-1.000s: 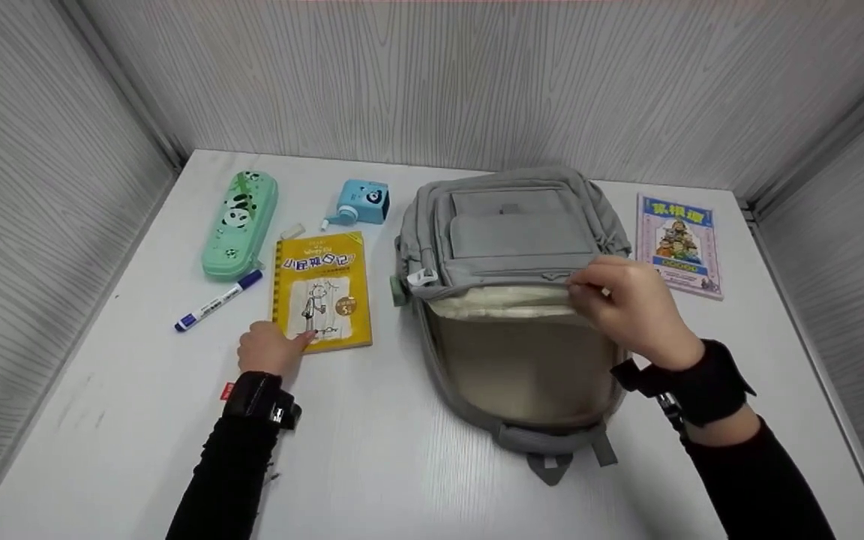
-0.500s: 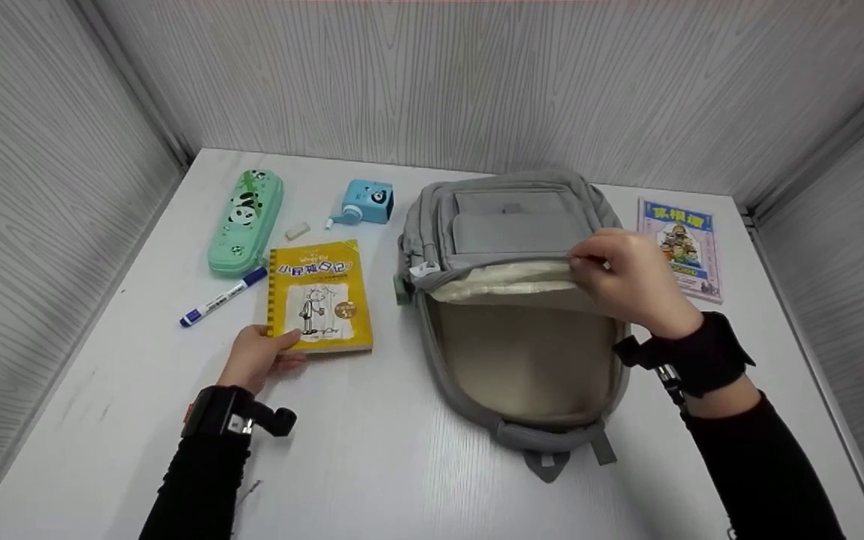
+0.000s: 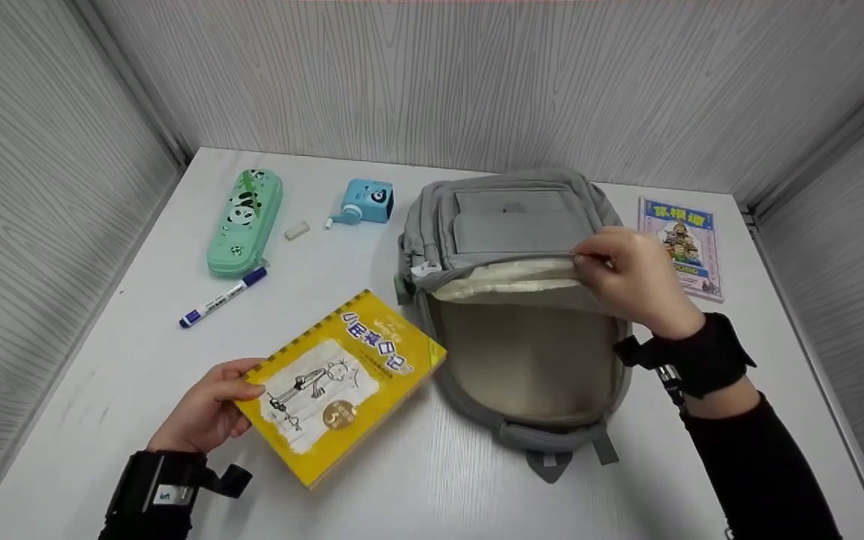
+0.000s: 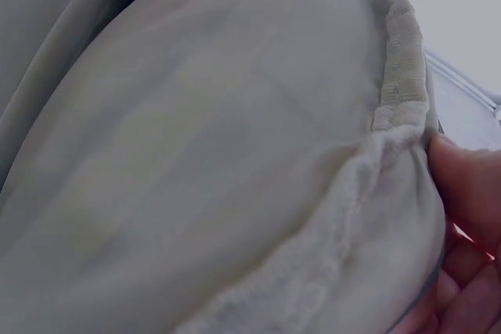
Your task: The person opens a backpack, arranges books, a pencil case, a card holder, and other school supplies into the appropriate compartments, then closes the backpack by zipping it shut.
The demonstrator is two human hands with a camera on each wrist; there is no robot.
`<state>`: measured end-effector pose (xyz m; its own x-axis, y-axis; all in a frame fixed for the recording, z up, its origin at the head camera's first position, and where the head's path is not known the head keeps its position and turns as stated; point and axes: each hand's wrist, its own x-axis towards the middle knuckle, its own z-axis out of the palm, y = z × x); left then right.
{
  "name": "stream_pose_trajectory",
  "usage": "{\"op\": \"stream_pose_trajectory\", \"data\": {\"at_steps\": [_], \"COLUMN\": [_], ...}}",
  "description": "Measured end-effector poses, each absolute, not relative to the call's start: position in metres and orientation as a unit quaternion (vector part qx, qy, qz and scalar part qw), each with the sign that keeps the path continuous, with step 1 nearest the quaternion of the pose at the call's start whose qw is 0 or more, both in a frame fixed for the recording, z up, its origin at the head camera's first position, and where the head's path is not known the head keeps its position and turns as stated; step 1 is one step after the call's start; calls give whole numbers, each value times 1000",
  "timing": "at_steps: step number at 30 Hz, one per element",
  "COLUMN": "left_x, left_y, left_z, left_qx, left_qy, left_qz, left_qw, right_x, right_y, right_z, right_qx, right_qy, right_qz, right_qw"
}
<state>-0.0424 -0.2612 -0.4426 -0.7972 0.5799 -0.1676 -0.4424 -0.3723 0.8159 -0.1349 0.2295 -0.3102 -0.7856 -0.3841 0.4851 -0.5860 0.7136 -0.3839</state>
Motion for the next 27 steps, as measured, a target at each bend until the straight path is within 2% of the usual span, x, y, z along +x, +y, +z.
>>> {"op": "stream_pose_trajectory", "data": {"at_steps": [4,10,16,22,27], "left_x": [-44,-65,-87,-102,-113], "left_y": [-234,-164,-92,-22,22], "left_z": [-439,-438,-438,-431,-432], "left_qx": [145,120,10,-124,-131], "left_qy": [395,466,487,436,388], "left_qz": [829,787,796,836,876], "left_qw": [368,386,359,308,255], "right_x": [-133,-129,-126,-118,-110], "right_y": [232,234,232,231,229], "right_z": [-309,-307,-308,-313,-317], "right_qx": [266,256,255,270,293], "right_qy": [-906,-906,-904,-891,-878], "right_qz": [265,270,276,296,305], "right_qw": [195,200,206,214,226]}}
